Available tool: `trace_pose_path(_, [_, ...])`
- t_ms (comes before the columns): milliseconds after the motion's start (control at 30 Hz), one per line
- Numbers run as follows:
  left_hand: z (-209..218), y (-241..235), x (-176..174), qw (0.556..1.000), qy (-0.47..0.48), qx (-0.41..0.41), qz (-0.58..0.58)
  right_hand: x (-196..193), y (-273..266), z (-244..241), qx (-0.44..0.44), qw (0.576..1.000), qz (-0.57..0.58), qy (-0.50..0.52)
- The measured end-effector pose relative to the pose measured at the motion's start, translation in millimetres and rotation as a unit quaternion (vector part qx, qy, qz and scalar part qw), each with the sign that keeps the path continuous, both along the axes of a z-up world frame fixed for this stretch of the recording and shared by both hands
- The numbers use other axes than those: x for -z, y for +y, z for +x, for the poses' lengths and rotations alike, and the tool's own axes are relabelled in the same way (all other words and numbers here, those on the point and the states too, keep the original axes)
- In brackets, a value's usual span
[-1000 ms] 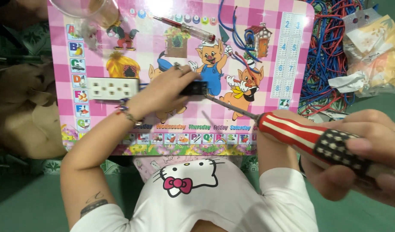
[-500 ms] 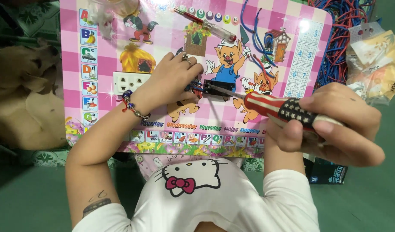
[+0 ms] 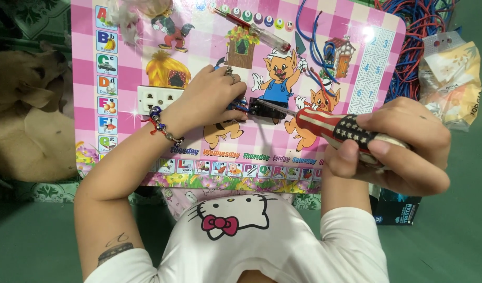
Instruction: The person uses a screwdriver to tighten screws on a small black electrical component while holding it with their other hand. They repeatedly adjust the component and continue tightening the screws.
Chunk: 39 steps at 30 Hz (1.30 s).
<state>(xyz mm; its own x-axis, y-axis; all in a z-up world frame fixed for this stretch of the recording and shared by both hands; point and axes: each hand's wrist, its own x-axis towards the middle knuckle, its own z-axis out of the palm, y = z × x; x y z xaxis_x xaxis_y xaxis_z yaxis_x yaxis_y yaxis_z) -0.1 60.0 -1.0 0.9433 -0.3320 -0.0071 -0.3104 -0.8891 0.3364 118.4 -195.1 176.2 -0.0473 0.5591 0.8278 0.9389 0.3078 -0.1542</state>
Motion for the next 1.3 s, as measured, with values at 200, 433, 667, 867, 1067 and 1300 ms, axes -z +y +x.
trace_pose_path(200, [0,1,-3,1.0,0.0,-0.003,-0.017,8,9,2,0.005,0.999,-0.036,0.023])
trace_pose_path(433, [2,1,3,0.999,-0.001,-0.021,-0.028,8,39,-16,0.08,0.989,0.041,0.114])
trace_pose_path(667, [-1,-2,-1,0.991,-0.052,-0.089,-0.085,5,36,-25,0.138,0.981,0.007,0.139])
trace_pose_path(867, [-3,-16,-14,0.99,-0.124,-0.007,-0.058,8,32,-21,0.094,0.989,-0.016,0.114])
trace_pose_path(1067, [-7,-31,-14,0.988,-0.115,-0.025,-0.104,1,36,-29,0.084,0.992,-0.013,0.095])
trace_pose_path(1300, [-5,-28,-5,0.985,-0.132,0.009,-0.115,-10,47,-26,0.041,0.984,-0.003,0.174])
